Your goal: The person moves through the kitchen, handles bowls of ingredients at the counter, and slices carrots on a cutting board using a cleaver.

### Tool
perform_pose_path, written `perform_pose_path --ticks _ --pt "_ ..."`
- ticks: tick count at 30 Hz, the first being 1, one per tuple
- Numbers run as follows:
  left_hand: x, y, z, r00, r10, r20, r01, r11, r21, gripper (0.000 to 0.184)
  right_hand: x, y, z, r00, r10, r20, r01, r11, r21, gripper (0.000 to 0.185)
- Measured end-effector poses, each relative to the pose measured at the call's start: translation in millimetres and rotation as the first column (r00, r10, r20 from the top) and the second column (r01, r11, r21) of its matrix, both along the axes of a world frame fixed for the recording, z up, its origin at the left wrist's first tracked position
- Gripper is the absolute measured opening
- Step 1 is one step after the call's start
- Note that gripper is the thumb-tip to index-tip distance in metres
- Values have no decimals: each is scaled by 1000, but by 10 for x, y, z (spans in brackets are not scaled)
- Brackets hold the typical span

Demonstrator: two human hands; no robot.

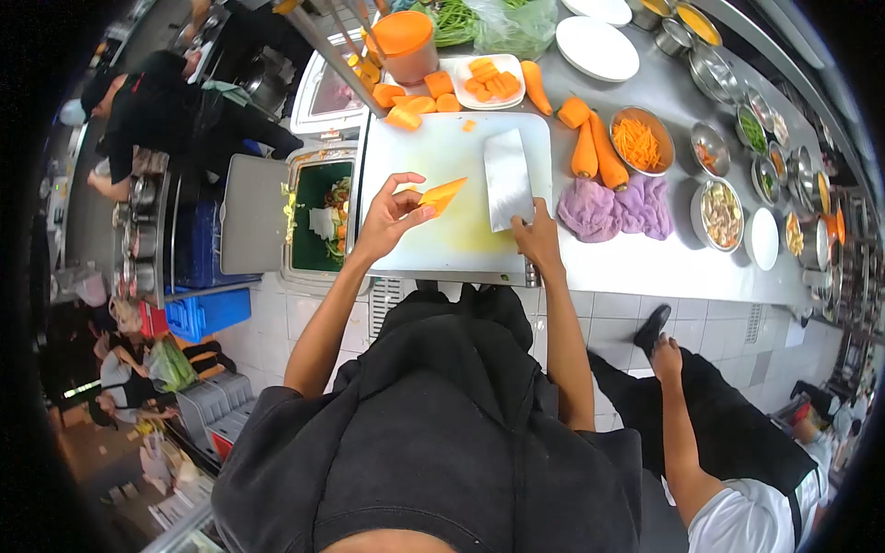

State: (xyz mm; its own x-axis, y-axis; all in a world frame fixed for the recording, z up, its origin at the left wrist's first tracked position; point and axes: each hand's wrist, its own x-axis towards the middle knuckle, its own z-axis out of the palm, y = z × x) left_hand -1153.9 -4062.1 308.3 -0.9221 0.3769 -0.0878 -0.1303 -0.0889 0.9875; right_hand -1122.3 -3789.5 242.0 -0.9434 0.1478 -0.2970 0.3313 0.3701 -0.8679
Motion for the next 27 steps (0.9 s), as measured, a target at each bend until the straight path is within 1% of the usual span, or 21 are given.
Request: perform_pose_path --ticks 2,4,5,6,7,8,9,10,11,12,13,15,16,17,18,19,21,22,24,25,27 --pt "11 8 66 1000 1 -25 -1 1000 2 50 44 5 60 999 33 -13 -33 999 11 35" --pt "6 50 86 995 -8 -103 4 999 -33 46 74 41 35 999 49 -21 -49 999 23 34" --pt "2 94 55 995 -7 -102 5 1000 -27 46 95 68 -35 998 50 -31 -51 999 -13 34" --pt "-2 150 -14 960 3 -279 -62 977 -202 42 121 107 -97 998 45 -38 -47 998 -51 33" --pt "-2 209 -115 896 -24 -444 -152 922 -355 39 156 129 -104 999 36 -32 -37 998 -47 33" --pt "-10 254 -367 896 -38 -443 -172 889 -425 34 206 132 -111 1000 12 -7 -13 999 -48 32" --pt "-7 281 -596 899 -51 -434 -154 892 -424 34 261 133 -123 1000 -13 19 14 999 -49 31" --pt "-3 299 -813 855 -110 -507 -211 819 -533 38 321 121 -113 998 -50 28 50 999 -7 29" --pt "12 307 -1009 806 -179 -565 -275 731 -624 41 399 124 -189 997 -64 40 64 998 -4 29" --pt "16 272 -1173 784 -153 -602 -294 762 -577 44 486 124 -320 993 -118 -14 118 993 24 28" --pt "23 278 -1176 789 -159 -593 -282 765 -579 44 552 119 -400 984 -166 -72 169 984 50 28" --pt "28 283 -1090 805 -113 -582 -259 816 -517 42 687 22 -216 980 -193 -46 192 981 -15 27" --pt "62 280 -1010 812 -119 -571 -251 813 -526 42 741 -67 23 979 -203 37 206 968 -144 27" --pt "56 283 -917 851 -34 -524 -285 809 -515 35 761 -136 138 972 -204 113 228 935 -270 27" --pt "41 293 -853 879 51 -475 -319 802 -505 30 779 -180 127 974 -195 112 220 928 -300 27" --pt "12 313 -877 880 43 -472 -312 803 -508 30 799 -206 119 973 -202 115 228 926 -303 27" --pt "-73 380 -927 931 272 -241 -361 771 -524 26 809 -235 105 976 -170 132 207 911 -356 27" --pt "-66 437 -886 932 272 -241 -361 770 -526 26 813 -239 104 976 -170 134 207 911 -358 27" --pt "-62 544 -797 966 164 -199 -251 772 -583 27 804 -244 114 978 -154 140 193 923 -333 28" --pt "-52 538 -798 966 168 -197 -253 772 -583 27 824 -245 112 978 -150 142 190 924 -331 28" --pt "-89 537 -792 975 102 -198 -209 726 -655 21 817 -233 107 968 -215 126 247 899 -361 28"
